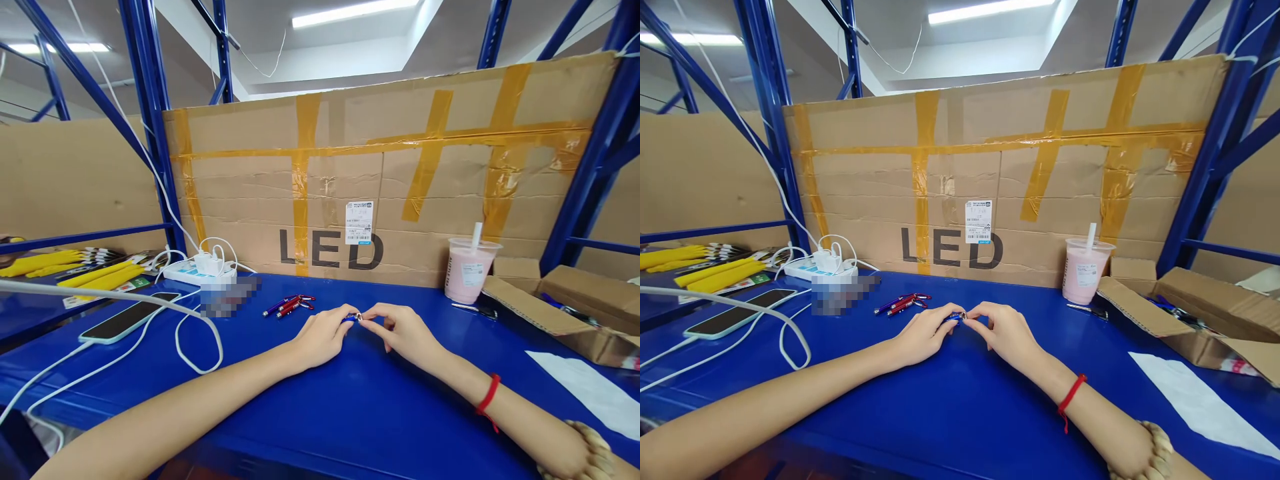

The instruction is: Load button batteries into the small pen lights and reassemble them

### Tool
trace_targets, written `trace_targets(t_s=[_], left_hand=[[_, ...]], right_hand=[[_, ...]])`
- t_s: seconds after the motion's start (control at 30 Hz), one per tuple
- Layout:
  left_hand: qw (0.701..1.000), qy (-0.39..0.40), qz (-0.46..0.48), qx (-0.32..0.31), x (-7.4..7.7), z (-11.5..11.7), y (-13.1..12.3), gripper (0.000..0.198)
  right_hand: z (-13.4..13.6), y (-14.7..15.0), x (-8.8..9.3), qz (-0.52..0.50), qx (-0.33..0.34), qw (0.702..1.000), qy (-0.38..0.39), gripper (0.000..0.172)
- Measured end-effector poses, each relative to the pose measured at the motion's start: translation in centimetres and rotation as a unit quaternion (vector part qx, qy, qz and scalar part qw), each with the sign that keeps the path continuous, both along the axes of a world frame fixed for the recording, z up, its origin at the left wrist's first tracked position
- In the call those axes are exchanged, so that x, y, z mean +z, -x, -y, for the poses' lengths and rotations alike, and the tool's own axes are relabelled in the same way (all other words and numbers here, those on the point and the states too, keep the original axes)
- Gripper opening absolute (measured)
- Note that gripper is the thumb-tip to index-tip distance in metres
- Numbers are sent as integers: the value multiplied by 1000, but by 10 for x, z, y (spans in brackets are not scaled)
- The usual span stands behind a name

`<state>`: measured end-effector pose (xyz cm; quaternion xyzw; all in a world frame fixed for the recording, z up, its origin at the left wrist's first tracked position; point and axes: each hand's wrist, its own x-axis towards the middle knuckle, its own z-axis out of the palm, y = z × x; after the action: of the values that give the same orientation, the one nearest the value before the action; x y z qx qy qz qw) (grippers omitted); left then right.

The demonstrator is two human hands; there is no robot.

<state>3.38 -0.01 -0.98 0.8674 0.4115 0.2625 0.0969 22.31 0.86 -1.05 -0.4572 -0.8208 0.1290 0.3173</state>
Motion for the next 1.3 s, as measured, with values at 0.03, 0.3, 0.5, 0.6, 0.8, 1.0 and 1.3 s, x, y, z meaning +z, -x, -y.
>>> trace_targets(t_s=[0.03,0.3,0.5,0.6,0.8,1.0,1.3], left_hand=[[1000,-1,1,-1,0,0,0,25],[1000,-8,-3,13,1,2,-1,24],[1000,6,-8,6,2,1,1,23],[1000,12,-9,-16,1,0,2,22],[998,24,-29,-40,-1,-3,2,23],[995,43,-42,-80,-4,-5,3,21],[993,45,-30,-103,-4,2,4,7]], right_hand=[[1,-1,1,22,-9,999,-24,30],[3,-1,6,45,-49,995,-80,26],[5,1,7,21,-47,994,-98,19],[5,0,9,36,-28,991,-126,17],[-2,-9,9,46,3,991,-125,19],[-1,-11,10,47,36,994,-90,18],[1,-12,7,-17,57,998,-4,25]])
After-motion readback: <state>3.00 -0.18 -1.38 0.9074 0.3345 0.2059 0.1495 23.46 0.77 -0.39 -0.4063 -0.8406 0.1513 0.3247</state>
